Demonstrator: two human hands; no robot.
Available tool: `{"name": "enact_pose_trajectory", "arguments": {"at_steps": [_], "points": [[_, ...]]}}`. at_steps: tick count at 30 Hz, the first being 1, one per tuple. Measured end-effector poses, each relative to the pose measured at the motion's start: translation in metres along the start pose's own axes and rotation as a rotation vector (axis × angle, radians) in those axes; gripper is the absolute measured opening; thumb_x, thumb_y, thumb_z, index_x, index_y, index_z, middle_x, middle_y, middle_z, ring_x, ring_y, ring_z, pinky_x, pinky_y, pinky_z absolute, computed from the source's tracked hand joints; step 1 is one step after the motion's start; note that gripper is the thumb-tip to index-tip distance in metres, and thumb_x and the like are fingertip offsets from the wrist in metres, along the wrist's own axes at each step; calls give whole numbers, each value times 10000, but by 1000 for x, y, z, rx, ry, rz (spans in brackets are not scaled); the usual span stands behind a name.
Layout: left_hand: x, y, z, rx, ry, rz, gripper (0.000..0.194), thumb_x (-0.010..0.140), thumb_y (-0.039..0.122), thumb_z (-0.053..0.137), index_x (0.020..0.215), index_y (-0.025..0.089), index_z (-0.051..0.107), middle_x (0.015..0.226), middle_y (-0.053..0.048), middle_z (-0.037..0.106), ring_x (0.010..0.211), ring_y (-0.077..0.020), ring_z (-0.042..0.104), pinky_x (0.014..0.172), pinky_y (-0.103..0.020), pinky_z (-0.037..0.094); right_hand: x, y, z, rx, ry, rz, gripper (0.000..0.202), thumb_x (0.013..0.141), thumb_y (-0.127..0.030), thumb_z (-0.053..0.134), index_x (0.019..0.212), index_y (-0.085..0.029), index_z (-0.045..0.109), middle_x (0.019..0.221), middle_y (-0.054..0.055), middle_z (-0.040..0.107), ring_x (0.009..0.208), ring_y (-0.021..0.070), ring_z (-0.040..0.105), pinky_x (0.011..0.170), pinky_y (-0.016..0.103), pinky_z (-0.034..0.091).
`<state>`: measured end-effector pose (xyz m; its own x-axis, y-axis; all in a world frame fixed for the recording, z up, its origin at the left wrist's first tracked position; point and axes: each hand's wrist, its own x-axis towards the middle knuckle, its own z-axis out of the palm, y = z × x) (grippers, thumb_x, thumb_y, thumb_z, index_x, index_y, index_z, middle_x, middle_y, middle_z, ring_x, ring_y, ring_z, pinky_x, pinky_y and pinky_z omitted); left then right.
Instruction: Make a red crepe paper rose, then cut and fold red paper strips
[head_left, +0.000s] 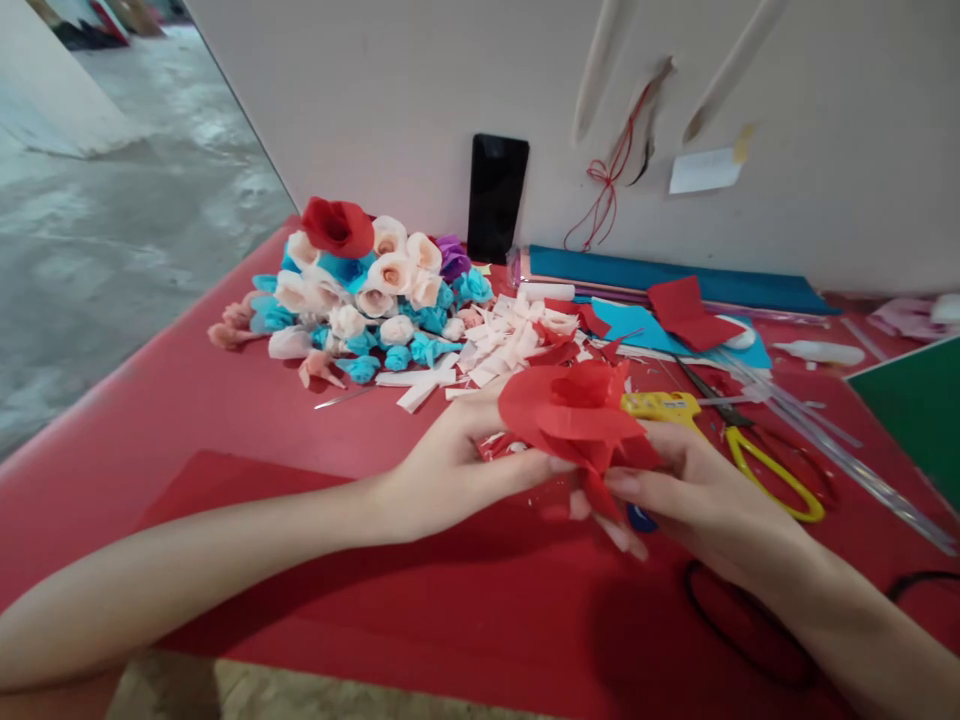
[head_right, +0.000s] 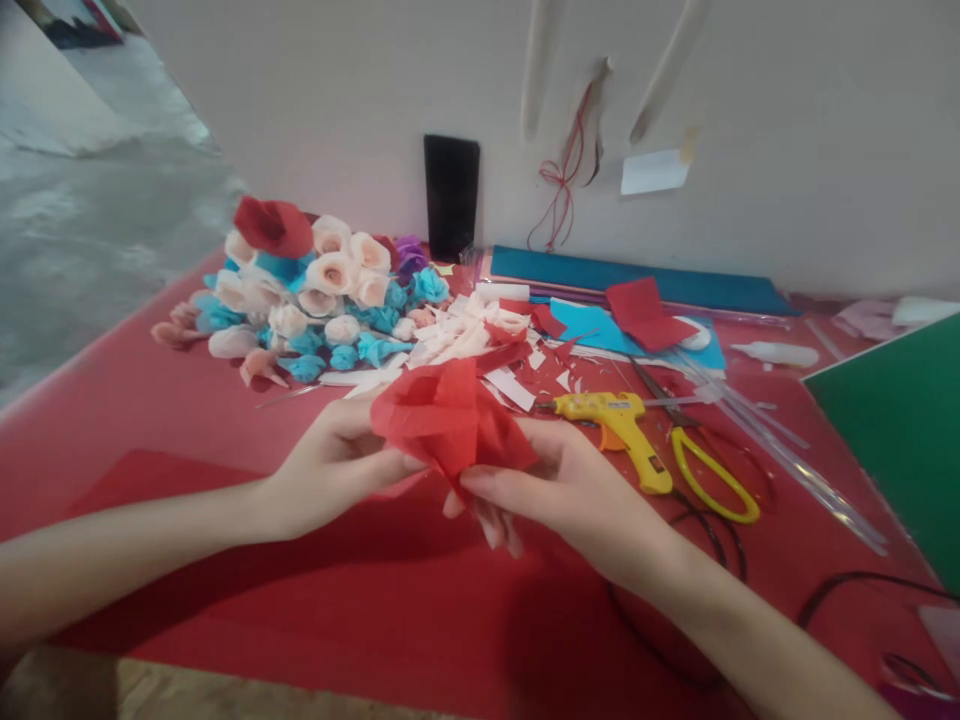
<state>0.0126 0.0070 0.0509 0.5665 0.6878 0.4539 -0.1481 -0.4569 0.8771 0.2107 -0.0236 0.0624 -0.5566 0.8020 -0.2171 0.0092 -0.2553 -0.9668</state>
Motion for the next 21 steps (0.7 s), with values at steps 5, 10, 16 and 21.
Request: {"name": "enact_pose_trajectory", "arguments": {"at_steps": [5, 10, 16, 21], "points": [[-1, 0, 0, -50, 28, -48, 145, 888, 204, 524, 797, 167, 632, 735, 13, 678, 778, -105, 622, 712, -177, 469, -1, 0, 0, 0, 12, 16, 218, 821, -366, 604, 772, -157, 646, 568, -10, 560, 456, 59, 504, 479, 176, 417], [-2, 0, 1, -98, 35, -69, 162, 897, 220, 516, 809, 165, 641, 791, 11, 687, 831, -103, 623, 732, -171, 464, 0, -2, 0, 5, 24, 35, 220, 797, -372, 624, 753, -157, 650, 602, 12, 593, 463, 75, 510, 461, 187, 425], [-2, -2, 0, -124, 70, -124, 130, 885, 254, 529, 871, 198, 646, 991, -1, 680, 919, -135, 609, 798, -229, 468, -1, -3, 0, 176, -18, -33, 191, 839, -334, 568, 838, -153, 631, 718, 34, 621, 475, 61, 488, 452, 173, 401], [0, -10, -3, 19, 210, -40, 137, 787, 234, 635, 862, 192, 528, 843, 4, 561, 796, -121, 538, 753, -241, 460, 0, -2, 0, 273, -63, -35, 200, 847, -334, 557, 785, -146, 586, 557, -19, 511, 438, 46, 434, 445, 154, 347]]}}
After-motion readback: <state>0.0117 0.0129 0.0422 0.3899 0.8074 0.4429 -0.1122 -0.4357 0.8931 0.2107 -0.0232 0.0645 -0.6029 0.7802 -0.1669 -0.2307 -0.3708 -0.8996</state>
